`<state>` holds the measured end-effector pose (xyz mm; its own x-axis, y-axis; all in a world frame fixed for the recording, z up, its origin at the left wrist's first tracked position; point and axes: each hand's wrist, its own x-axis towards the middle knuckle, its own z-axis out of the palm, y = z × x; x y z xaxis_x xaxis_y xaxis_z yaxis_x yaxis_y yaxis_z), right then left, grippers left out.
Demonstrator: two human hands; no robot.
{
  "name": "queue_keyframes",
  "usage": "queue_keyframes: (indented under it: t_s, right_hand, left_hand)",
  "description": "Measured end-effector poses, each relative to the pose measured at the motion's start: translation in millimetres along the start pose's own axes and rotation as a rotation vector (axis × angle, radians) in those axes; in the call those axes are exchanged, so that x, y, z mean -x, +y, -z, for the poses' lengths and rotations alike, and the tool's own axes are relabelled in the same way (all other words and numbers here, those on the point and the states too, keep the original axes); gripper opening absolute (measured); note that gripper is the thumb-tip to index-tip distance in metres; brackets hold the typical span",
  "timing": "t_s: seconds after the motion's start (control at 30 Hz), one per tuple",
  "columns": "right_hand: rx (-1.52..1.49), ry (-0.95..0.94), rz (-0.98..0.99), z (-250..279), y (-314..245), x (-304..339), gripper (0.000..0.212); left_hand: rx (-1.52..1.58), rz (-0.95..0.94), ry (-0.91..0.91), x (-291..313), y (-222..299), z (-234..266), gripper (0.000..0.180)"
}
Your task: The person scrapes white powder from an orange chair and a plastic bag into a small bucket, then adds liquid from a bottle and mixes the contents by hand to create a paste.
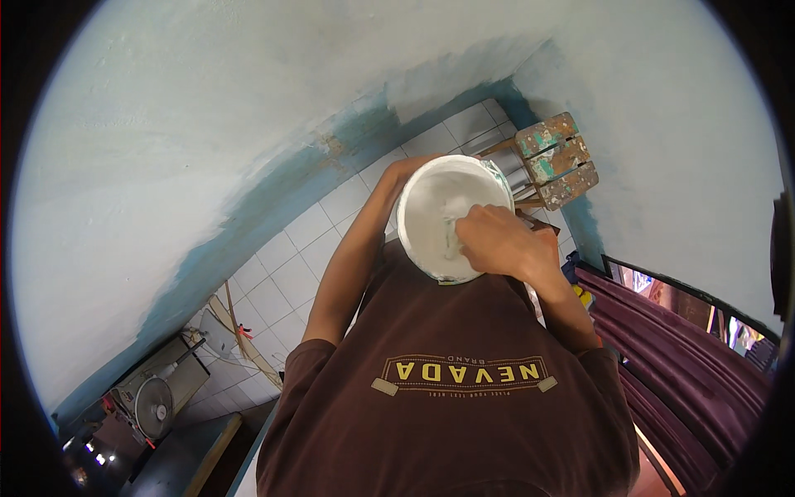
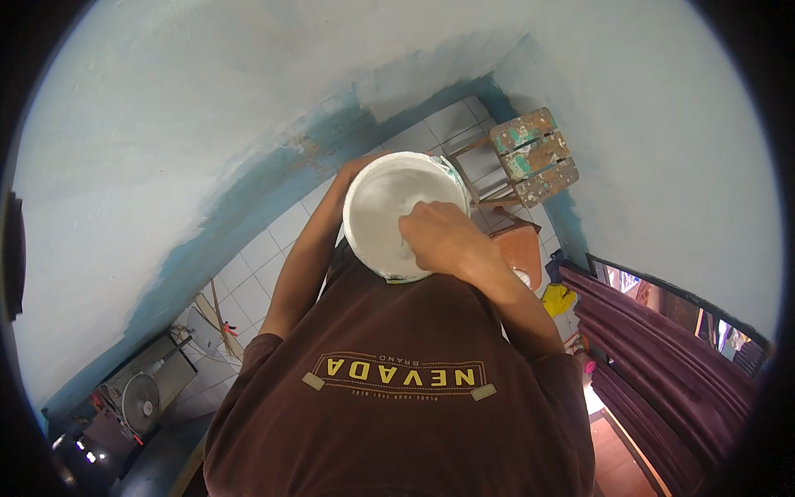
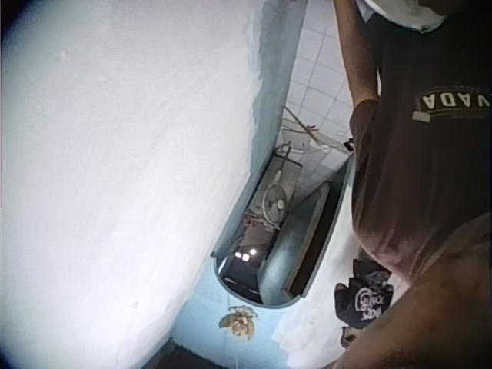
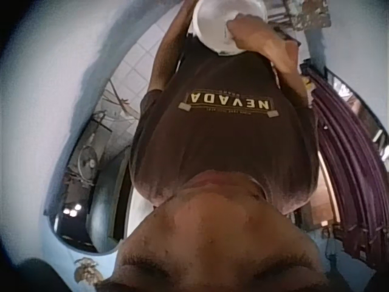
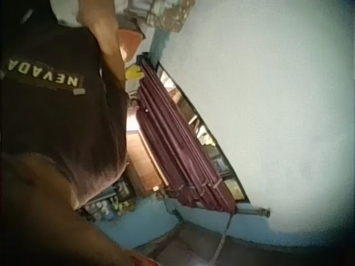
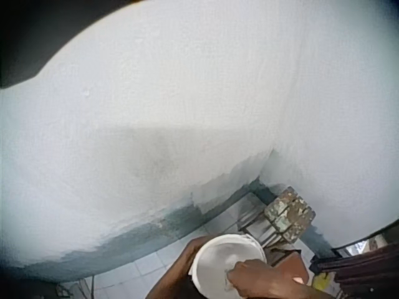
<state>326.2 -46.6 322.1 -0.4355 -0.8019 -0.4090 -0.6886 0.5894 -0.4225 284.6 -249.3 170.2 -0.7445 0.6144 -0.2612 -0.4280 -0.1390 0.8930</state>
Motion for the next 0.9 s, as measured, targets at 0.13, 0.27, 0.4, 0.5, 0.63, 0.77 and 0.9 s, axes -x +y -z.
queue_keyframes:
  t_s: [0.13,0.27,0.4,0.5,0.63,0.77,0.9]
  right_hand:
    - [0.028,0.035,0.009,-3,-4,-13,0.008]
    - [-0.036,0.236,-0.01,-13,11,-16,0.021]
    - [-0.06,0.317,-0.076,-17,22,-7,0.023]
    - [-0.134,0.323,-0.09,-8,16,5,0.026]
    - [-0.146,0.31,-0.108,-3,13,21,0.029]
    - [-0.061,0.39,-0.231,-10,21,26,0.034]
    - [-0.003,0.375,-0.157,-25,24,20,0.04]
  left_hand:
    - [0.006,0.01,0.002,-2,4,-2,0.032]
    - [-0.026,0.031,-0.058,-12,-6,4,0.033]
    - [-0.064,0.038,-0.165,-23,-18,12,0.035]
    - [-0.122,0.031,-0.289,-40,-27,18,0.036]
    - [-0.251,-0.029,-0.486,-66,-36,22,0.038]
    - [-0.013,0.378,-0.328,-81,25,-36,0.048]
    - [-0.046,0.445,-0.387,-96,41,-52,0.051]
